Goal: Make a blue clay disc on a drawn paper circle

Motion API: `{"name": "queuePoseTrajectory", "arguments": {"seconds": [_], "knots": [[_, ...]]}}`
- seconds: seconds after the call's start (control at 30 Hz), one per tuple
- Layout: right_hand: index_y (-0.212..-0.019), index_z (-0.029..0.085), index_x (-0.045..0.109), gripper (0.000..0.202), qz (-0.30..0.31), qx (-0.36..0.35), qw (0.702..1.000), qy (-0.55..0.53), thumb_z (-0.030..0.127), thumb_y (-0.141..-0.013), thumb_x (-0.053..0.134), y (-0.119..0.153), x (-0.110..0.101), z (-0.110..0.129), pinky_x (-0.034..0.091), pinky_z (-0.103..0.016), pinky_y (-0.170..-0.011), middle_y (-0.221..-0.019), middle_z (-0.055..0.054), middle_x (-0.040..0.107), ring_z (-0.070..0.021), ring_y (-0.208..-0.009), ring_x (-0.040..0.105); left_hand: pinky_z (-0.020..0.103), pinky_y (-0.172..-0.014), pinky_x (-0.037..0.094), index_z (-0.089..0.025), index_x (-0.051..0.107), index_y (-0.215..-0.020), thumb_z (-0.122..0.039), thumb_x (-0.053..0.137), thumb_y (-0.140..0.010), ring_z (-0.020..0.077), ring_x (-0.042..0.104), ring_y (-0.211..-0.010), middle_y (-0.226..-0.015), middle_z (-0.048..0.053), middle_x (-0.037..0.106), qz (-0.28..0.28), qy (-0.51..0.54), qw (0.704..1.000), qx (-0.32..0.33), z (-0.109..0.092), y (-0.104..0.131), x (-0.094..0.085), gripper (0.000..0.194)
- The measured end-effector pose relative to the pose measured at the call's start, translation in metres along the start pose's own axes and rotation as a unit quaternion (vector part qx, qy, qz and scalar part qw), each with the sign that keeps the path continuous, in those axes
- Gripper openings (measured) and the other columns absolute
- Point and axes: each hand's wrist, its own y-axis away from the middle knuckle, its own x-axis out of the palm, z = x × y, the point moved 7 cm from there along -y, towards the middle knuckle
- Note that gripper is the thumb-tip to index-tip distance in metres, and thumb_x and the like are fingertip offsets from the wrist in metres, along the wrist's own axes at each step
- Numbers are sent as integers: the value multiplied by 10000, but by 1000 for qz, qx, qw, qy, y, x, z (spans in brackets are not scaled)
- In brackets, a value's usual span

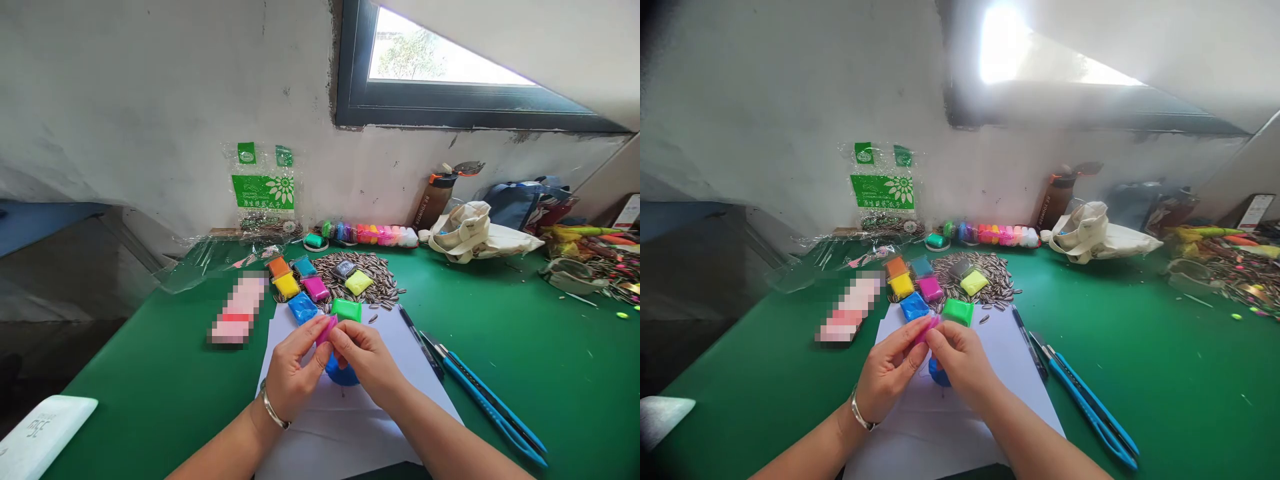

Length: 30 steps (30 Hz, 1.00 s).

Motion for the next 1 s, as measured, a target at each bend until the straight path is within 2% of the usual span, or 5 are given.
{"name": "queuePoseTrajectory", "arguments": {"seconds": [0.23, 1.0], "knots": [[-710, 149, 563, 321, 19, 7, 999, -30, 445, -832, 541, -2, 3, -3, 378, -210, -509, -598, 23, 498, -88, -529, 475, 363, -996, 462, -212, 599, -1203, -266, 546, -876, 212, 552, -1153, -1233, 49, 608, -15, -16, 1000, -2, -1, -1, -3, 335], [-640, 147, 541, 367, 0, 23, 1000, 4, 467, -818, 555, -5, -2, -6, 329, -200, -476, -547, 30, 498, -78, -493, 450, 341, -1014, 442, -233, 585, -1221, -237, 530, -882, 200, 527, -1181, -1259, 39, 589, -4, -64, 997, 34, -4, -1, -1, 343]]}}
